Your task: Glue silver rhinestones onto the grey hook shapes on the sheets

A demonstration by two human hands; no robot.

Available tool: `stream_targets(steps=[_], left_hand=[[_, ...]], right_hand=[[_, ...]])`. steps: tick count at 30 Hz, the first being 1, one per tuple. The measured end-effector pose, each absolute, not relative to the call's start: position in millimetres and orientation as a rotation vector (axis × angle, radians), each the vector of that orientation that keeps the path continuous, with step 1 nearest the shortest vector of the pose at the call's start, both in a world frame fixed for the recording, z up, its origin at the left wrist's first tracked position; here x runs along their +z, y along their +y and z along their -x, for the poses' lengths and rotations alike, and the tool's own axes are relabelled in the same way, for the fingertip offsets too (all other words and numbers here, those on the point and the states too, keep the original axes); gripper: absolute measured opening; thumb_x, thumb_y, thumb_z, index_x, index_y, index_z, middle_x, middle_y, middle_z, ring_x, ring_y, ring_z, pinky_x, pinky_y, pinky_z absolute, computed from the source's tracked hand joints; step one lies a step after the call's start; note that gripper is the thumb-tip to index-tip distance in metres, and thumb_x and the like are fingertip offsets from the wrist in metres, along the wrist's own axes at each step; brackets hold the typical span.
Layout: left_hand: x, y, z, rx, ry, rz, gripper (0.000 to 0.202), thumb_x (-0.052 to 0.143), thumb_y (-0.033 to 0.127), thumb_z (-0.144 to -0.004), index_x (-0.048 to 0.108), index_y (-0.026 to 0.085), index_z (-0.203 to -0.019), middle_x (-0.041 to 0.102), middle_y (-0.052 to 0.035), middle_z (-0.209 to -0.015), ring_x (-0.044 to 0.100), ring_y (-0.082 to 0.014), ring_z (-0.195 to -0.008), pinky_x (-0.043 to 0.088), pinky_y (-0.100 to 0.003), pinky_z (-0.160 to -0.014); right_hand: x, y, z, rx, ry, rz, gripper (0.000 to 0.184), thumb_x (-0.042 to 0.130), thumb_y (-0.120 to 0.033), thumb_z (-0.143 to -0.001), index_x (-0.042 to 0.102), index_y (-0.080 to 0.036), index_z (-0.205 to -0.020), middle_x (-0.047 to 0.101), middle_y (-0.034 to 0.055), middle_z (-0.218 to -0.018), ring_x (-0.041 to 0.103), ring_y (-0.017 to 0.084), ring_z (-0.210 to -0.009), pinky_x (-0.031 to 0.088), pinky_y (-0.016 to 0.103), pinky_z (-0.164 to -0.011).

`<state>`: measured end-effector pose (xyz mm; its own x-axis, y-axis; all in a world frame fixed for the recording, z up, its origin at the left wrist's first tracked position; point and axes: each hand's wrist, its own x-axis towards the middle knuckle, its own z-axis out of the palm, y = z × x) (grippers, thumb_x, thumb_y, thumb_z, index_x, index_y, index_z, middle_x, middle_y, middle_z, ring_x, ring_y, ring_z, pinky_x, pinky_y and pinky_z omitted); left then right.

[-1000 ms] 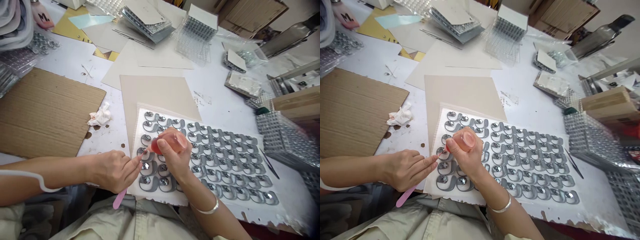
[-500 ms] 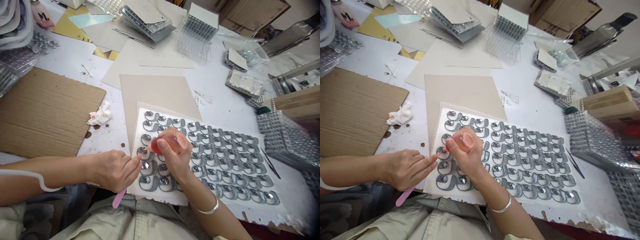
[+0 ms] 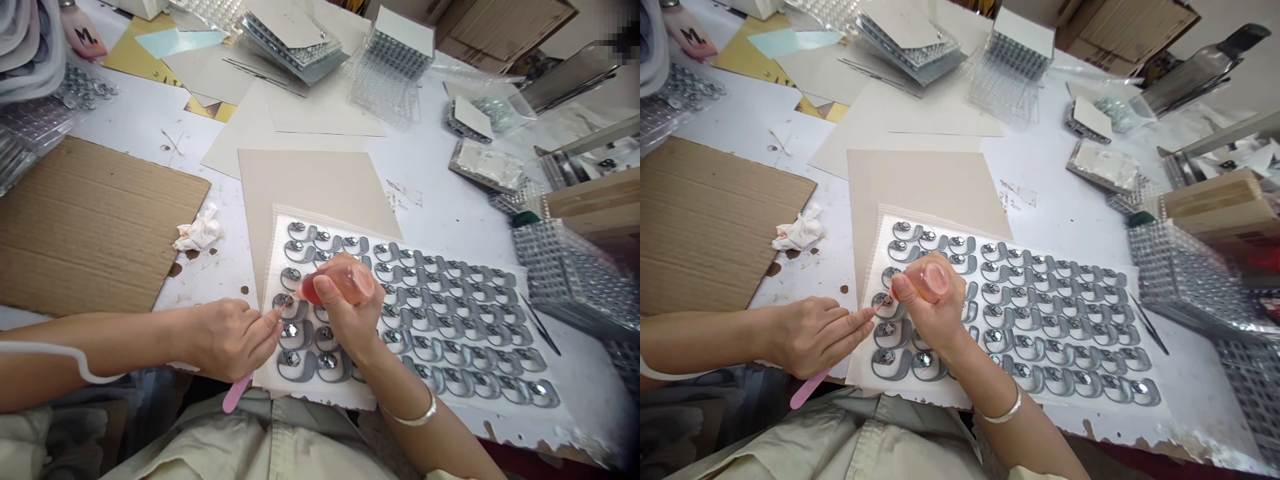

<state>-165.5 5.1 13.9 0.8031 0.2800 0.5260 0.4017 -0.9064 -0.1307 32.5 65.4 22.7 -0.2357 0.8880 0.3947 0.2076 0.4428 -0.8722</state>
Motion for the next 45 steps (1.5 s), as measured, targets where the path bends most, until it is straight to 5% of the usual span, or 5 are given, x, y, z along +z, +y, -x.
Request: stream_targets(steps=[14, 32, 45], left_hand=[[12.2, 4.7, 166.4, -0.705, -0.537, 2.798, 0.028, 0.050, 0.022, -0.083, 0.065, 0.001, -0.093, 0.069, -0.0243, -0.096, 0.063, -0.0192, -0.055, 0.045, -0.027, -0.038], [17.1, 8.2, 165.6, -0.761, -0.526, 2.773, 0.022, 0.045, 0.006, -0.080, 0.064, 0.000, -0.089, 0.070, -0.0220, -0.088, 0.063, -0.0166, -0.052, 0.048, -0.025, -0.037], [16.1, 7.3, 166.1, -0.727, -0.524, 2.781, 0.022, 0.046, 0.010, -0.082, 0.064, 0.001, -0.091, 0.069, -0.0234, -0.091, 0.064, -0.0171, -0.055, 0.049, -0.025, -0.040]], right_hand=[[25.8, 66.6, -32.0, 0.750, -1.778, 0.878, 0.018, 0.064, -0.021, -0.081, 0.058, -0.020, -0.064, 0.058, -0.0020, -0.061, 0.055, 0.012, -0.059, 0.045, 0.028, -0.055], [23.9, 66.6, -39.8, 0.701, -1.736, 0.840, 0.018, 0.063, -0.022, -0.082, 0.059, -0.022, -0.064, 0.057, -0.0009, -0.059, 0.053, 0.014, -0.060, 0.044, 0.029, -0.052], [24.6, 66.1, -37.3, 0.725, -1.772, 0.860, 0.019, 0.062, -0.021, -0.082, 0.060, -0.021, -0.063, 0.059, -0.0006, -0.060, 0.054, 0.013, -0.058, 0.044, 0.030, -0.052]])
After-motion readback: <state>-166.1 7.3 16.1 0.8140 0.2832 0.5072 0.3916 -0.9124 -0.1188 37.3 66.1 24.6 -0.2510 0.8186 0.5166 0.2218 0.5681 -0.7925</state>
